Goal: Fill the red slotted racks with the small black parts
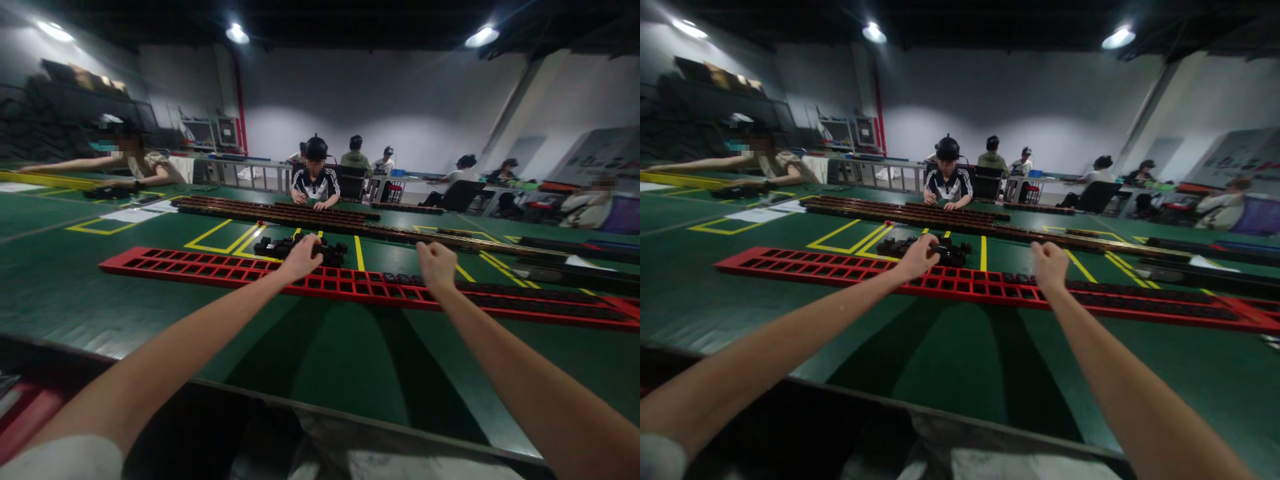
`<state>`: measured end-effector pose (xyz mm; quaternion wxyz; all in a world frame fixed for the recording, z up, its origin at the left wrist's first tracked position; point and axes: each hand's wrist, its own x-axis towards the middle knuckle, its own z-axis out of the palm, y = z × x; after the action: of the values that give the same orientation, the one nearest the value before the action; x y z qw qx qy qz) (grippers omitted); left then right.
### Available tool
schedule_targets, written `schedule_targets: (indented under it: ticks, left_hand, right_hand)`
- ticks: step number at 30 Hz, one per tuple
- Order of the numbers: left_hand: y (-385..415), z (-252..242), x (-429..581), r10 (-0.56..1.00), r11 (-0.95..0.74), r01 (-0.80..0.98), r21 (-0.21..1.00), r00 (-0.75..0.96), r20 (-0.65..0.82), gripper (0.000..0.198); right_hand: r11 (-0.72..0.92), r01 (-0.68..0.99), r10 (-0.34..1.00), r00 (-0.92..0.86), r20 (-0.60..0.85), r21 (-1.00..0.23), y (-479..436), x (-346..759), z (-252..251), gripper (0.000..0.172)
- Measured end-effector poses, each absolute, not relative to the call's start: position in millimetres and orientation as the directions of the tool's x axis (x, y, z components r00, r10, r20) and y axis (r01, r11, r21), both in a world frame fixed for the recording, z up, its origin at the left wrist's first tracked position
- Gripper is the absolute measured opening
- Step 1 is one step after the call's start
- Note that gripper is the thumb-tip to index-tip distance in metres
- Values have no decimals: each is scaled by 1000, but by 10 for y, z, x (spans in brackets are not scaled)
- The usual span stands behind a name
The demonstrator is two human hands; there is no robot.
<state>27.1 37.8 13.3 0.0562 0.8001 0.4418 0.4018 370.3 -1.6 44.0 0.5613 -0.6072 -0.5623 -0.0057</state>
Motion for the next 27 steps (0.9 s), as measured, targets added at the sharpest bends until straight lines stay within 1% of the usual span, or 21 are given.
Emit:
schedule_targets:
  ticks: [1, 2, 3, 4, 5, 7, 10, 13, 15, 16, 18, 19, 20, 22, 25, 27]
  left_hand:
    - [330, 121, 502, 704, -681, 574, 455, 342, 622, 27]
    - [285, 107, 712, 653, -743, 489, 457, 382, 654, 30]
    - [244, 93, 892, 597, -798, 407, 445, 426, 680, 35]
    - [210, 78, 1036, 546, -837, 337, 431, 463, 698, 40]
    - [183, 63, 1144, 521, -853, 297, 429, 467, 714, 43]
    - [150, 28, 1265, 529, -849, 260, 461, 424, 735, 42]
    - [112, -44, 1299, 575, -818, 289, 497, 408, 710, 39]
    - [33, -127, 1258, 664, -741, 475, 474, 420, 618, 44]
    - [-37, -175, 1198, 698, -709, 582, 398, 496, 517, 47]
    - [-70, -195, 1161, 683, -725, 606, 328, 571, 454, 45]
    - [-124, -229, 1086, 533, -838, 533, 113, 758, 376, 40]
    - [-143, -241, 1055, 497, -851, 524, 31, 787, 365, 36]
    - [-159, -251, 1033, 487, -848, 529, -25, 798, 356, 34]
    - [-180, -262, 1018, 504, -823, 563, -81, 788, 354, 33]
    - [-199, -265, 1045, 538, -792, 604, -90, 760, 366, 34]
    - [-203, -269, 1066, 540, -786, 611, -90, 751, 379, 33]
  right_hand:
    - [314, 625, 758, 289, 585, -715, 44, 3471, 398, 31]
    - [391, 569, 820, 140, 554, -723, 76, 3264, 367, 29]
    - [464, 537, 830, 14, 557, -705, 87, 3094, 345, 30]
    - [522, 527, 812, -66, 580, -671, 82, 2968, 329, 32]
    - [561, 531, 786, -103, 609, -635, 65, 2889, 314, 32]
    - [582, 535, 771, -125, 624, -612, 14, 2850, 280, 33]
    - [576, 536, 793, -183, 581, -617, -72, 2970, 190, 36]
    - [543, 644, 793, -182, 582, -539, -118, 3156, 64, 37]
    - [497, 711, 780, -115, 615, -497, -109, 3283, -19, 38]
    - [467, 733, 773, -67, 631, -495, -96, 3341, -54, 40]
    - [400, 761, 762, 34, 647, -511, -64, 3435, -106, 44]
    - [371, 773, 763, 62, 643, -515, -51, 3464, -122, 45]
    - [350, 787, 770, 67, 634, -508, -42, 3479, -131, 44]
    - [344, 819, 799, 2, 602, -459, -37, 3472, -136, 37]
    - [417, 838, 802, -156, 577, -353, -53, 3415, -128, 27]
    - [463, 833, 778, -219, 589, -301, -67, 3384, -128, 25]
